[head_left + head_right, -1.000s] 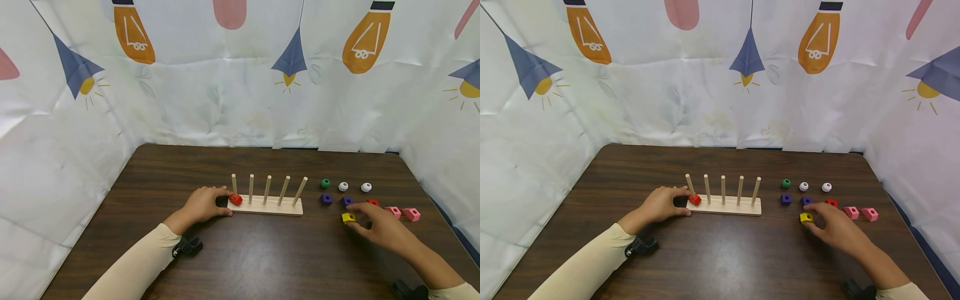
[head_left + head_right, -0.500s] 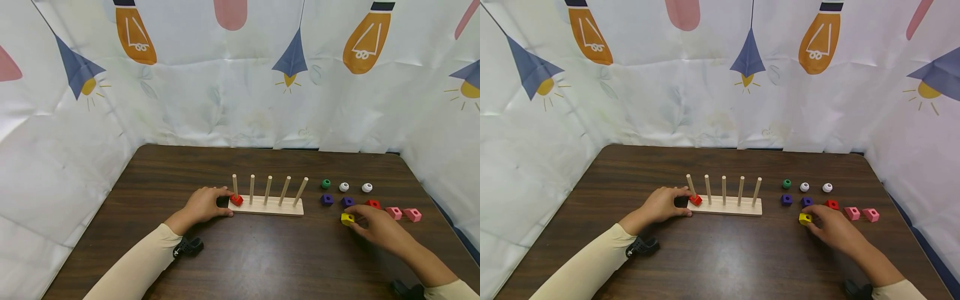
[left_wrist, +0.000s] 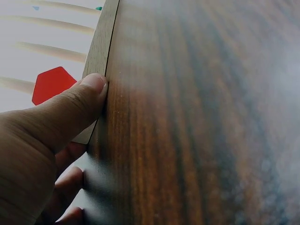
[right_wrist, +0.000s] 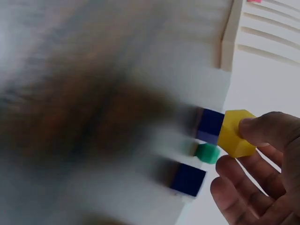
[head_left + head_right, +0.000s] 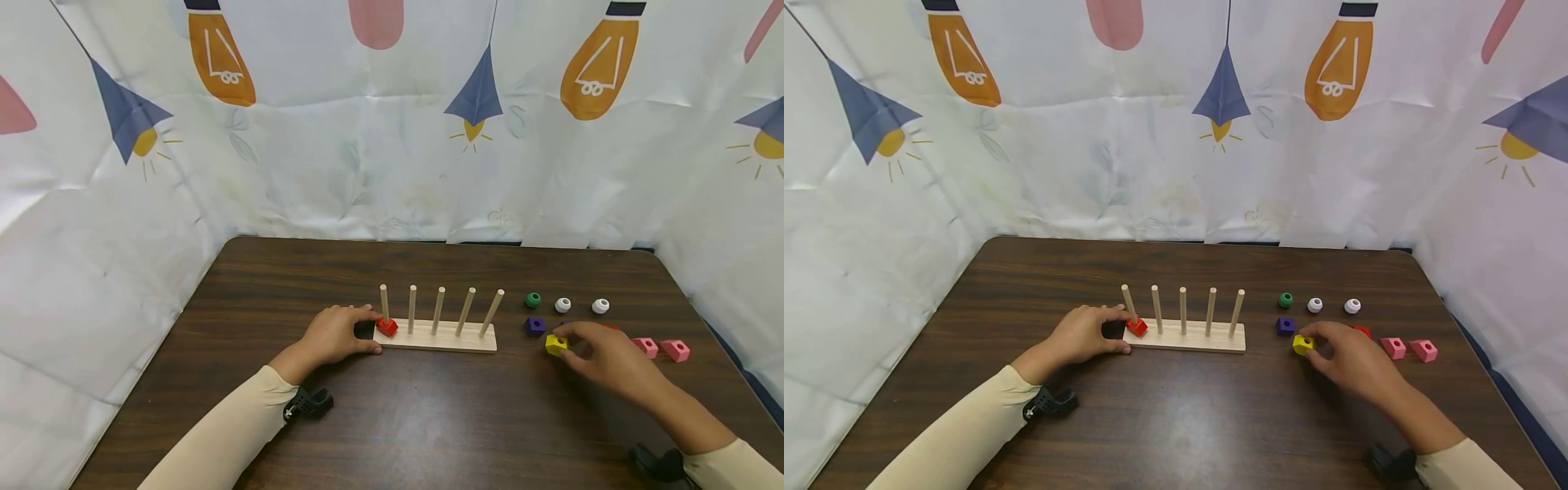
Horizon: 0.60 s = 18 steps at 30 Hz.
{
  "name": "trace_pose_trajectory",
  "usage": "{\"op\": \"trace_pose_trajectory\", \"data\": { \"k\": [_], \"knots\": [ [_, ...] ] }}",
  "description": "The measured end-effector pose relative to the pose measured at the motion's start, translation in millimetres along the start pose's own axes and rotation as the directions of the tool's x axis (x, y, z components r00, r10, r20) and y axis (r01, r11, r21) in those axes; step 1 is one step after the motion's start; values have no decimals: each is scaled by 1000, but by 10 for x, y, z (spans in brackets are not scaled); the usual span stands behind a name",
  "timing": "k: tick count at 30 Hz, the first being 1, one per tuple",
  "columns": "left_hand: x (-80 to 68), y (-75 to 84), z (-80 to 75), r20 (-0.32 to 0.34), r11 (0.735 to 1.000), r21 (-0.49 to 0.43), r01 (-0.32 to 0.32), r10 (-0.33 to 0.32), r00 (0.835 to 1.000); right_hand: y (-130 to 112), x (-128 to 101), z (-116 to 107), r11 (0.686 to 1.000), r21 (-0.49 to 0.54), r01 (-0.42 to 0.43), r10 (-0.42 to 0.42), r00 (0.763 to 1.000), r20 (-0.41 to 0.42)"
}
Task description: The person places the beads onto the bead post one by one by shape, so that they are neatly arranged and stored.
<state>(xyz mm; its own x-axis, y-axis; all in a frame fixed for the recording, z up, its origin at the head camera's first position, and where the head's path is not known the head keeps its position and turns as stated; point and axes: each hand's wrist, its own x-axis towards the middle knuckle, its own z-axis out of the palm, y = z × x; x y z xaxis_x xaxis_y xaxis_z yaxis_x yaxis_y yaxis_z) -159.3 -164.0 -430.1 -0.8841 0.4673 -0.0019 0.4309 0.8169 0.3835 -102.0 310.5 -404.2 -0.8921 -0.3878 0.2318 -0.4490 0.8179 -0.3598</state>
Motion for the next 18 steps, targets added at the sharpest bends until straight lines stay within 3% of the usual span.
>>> {"op": "trace_pose_trajectory", "data": {
  "k": [8, 18],
  "knots": [
    [4, 3, 0, 5, 1000, 8, 5, -5, 1000, -162, 136, -174, 1000, 2, 6, -6, 999, -45],
    [3, 11, -7, 4, 1000, -3, 2, -2, 1000, -336, 313, -363, 999, 30, 20, -18, 999, -39]
  ]
}}
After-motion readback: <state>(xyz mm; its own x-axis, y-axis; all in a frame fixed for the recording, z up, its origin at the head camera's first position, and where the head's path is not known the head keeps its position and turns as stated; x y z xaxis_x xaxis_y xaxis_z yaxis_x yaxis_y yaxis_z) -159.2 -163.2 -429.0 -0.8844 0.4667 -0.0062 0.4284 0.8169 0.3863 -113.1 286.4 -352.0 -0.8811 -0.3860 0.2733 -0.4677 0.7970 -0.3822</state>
